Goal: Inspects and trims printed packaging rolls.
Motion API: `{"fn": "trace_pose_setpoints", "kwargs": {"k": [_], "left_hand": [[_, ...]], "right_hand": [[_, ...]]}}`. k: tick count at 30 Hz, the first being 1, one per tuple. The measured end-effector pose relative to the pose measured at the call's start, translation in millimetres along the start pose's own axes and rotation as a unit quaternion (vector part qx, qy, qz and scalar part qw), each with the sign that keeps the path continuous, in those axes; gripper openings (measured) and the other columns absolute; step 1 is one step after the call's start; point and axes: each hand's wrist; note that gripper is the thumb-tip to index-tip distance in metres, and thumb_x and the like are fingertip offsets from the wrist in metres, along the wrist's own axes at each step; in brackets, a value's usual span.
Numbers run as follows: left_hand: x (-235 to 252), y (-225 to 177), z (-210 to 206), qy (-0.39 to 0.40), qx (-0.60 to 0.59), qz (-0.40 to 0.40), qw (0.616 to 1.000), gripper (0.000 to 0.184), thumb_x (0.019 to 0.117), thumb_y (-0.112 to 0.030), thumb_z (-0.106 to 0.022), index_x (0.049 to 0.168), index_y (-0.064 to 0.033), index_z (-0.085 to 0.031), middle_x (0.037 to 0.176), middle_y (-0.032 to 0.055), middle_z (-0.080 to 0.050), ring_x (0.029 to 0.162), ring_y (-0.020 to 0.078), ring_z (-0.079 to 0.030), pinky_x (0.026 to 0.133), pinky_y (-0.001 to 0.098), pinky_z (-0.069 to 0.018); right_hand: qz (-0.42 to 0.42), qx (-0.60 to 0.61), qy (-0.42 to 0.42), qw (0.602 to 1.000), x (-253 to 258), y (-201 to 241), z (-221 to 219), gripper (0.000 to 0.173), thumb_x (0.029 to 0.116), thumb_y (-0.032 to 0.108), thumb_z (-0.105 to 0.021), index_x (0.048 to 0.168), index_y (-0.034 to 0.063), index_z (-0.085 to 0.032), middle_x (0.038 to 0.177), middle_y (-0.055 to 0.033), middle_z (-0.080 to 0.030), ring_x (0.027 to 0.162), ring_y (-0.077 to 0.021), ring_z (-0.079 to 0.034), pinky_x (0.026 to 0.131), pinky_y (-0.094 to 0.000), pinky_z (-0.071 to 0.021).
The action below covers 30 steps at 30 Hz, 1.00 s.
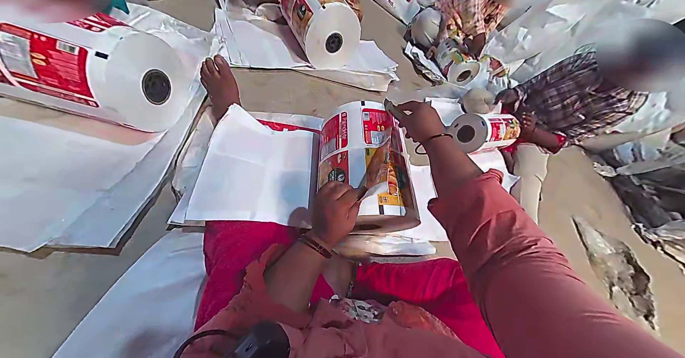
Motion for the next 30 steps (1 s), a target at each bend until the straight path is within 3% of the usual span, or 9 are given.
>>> {"fn": "trace_pose_setpoints", "kwargs": {"k": [4, 11, 15, 21, 24, 30], "left_hand": [[-2, 0, 0, 0.005, 0.001, 0.005, 1.0, 0.021, 0.0973, -0.02, -0.061, 0.098, -0.0112, -0.08, 0.09, 0.0061, -0.075, 0.095, 0.0242, -0.071, 0.09, 0.0416, -0.0558], [-2, 1, 1, 0.0, -0.003, 0.008, 1.0, 0.022, 0.0984, -0.022, -0.061, 0.095, -0.011, -0.079, 0.089, 0.0054, -0.075, 0.094, 0.0224, -0.07, 0.088, 0.0396, -0.0559], [-1, 0, 0, 0.004, -0.002, 0.011, 1.0, 0.021, 0.0976, -0.021, -0.061, 0.095, -0.0108, -0.08, 0.089, 0.0053, -0.075, 0.094, 0.0227, -0.07, 0.088, 0.0397, -0.0557], [-2, 1, 1, -0.002, 0.001, 0.009, 1.0, 0.021, 0.0971, -0.02, -0.061, 0.094, -0.0108, -0.079, 0.087, 0.005, -0.074, 0.093, 0.0221, -0.07, 0.09, 0.0393, -0.055], [-2, 2, 0, 0.001, 0.0, 0.008, 1.0, 0.022, 0.0984, -0.021, -0.061, 0.095, -0.0108, -0.08, 0.087, 0.0052, -0.074, 0.093, 0.0225, -0.07, 0.089, 0.04, -0.0549], [-1, 4, 0, -0.008, -0.003, -0.01, 1.0, 0.022, 0.0981, -0.019, -0.06, 0.095, -0.0087, -0.079, 0.088, 0.0073, -0.074, 0.094, 0.0239, -0.07, 0.09, 0.0409, -0.0553]], "right_hand": [[0.014, -0.047, 0.001, 0.999, -1, 8, 1, 0.034, 0.0993, 0.013, -0.057, 0.132, 0.0121, -0.067, 0.104, -0.0174, -0.073, 0.086, -0.0356, -0.071, 0.081, -0.0598, -0.0555], [-0.013, -0.027, -0.037, 0.999, -7, 9, 2, 0.038, 0.1014, 0.014, -0.052, 0.137, 0.0159, -0.065, 0.107, -0.0168, -0.073, 0.088, -0.0342, -0.071, 0.081, -0.0581, -0.0556], [-0.009, -0.028, -0.01, 1.0, -5, 5, 1, 0.036, 0.1012, 0.014, -0.054, 0.135, 0.0153, -0.066, 0.107, -0.0157, -0.073, 0.086, -0.0342, -0.071, 0.081, -0.0581, -0.056], [0.011, -0.013, 0.007, 1.0, 0, -1, 2, 0.033, 0.103, 0.021, -0.054, 0.133, 0.0135, -0.067, 0.102, -0.0149, -0.073, 0.078, -0.0309, -0.07, 0.075, -0.055, -0.0561], [0.031, -0.021, 0.044, 0.998, 4, -4, 14, 0.032, 0.1041, 0.024, -0.057, 0.133, 0.0128, -0.067, 0.096, -0.013, -0.073, 0.067, -0.0253, -0.066, 0.066, -0.0482, -0.0562], [0.045, -0.066, 0.135, 0.988, -15, 6, 45, 0.033, 0.107, 0.036, -0.056, 0.131, 0.016, -0.067, 0.092, -0.0085, -0.072, 0.06, -0.0164, -0.062, 0.059, -0.0372, -0.0536]]}}
Point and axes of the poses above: each hand's wrist, its own x-axis towards the middle knuckle, its own z-axis out of the back of the hand, y = z × x
